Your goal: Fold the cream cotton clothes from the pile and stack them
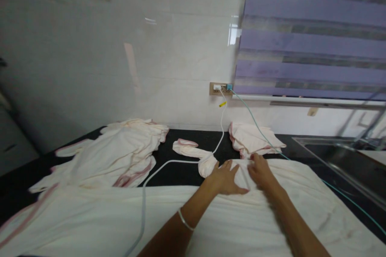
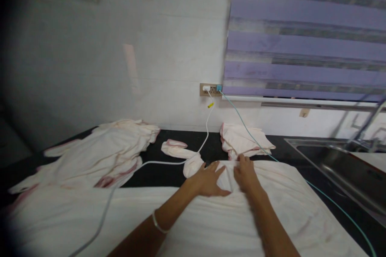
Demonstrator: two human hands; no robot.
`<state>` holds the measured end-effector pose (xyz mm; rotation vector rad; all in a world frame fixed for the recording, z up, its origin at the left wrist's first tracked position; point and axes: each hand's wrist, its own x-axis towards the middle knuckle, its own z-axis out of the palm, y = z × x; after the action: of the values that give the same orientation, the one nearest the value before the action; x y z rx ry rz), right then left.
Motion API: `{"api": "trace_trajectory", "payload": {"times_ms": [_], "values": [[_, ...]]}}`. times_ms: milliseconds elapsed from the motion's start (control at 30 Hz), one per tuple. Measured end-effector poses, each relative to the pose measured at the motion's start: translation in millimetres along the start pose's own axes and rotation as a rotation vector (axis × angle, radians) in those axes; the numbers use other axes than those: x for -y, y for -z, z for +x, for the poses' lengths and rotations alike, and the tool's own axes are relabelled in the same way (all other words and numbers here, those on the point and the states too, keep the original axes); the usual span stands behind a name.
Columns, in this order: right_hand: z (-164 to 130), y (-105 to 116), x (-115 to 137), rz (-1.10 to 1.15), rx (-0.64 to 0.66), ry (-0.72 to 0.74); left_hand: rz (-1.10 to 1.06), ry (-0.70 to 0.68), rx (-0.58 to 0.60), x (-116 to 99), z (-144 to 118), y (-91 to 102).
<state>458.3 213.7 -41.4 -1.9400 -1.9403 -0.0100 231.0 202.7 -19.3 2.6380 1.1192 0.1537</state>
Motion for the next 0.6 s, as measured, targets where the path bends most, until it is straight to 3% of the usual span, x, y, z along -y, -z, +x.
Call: {"api": "trace_trajectory", "payload": {"times_ms": [133, 200, 300, 400, 600], "values": [[-7, -5, -6, 0.075, -0.204, 0.067, -0.039, 0.047, -0.185, 9, 9, 6.9], [-7, -5, -7, 0.152, -0.198, 0.103, -0.028, 0.11, -0.24, 16, 12, 12.5], [-6, -8, -5, 0.27, -0.113, 0.176, -0.024, 0.132, -0.186, 27, 12, 19.1], [-6, -15, -3, 0.372, -0.048, 0.202, -0.048, 0.081, -0.165, 32, 9, 21.1], [-7, -28, -9, 0.451, -0.102, 0.184, -0.171, -0.037, -0.278, 29, 13, 21.7]]}}
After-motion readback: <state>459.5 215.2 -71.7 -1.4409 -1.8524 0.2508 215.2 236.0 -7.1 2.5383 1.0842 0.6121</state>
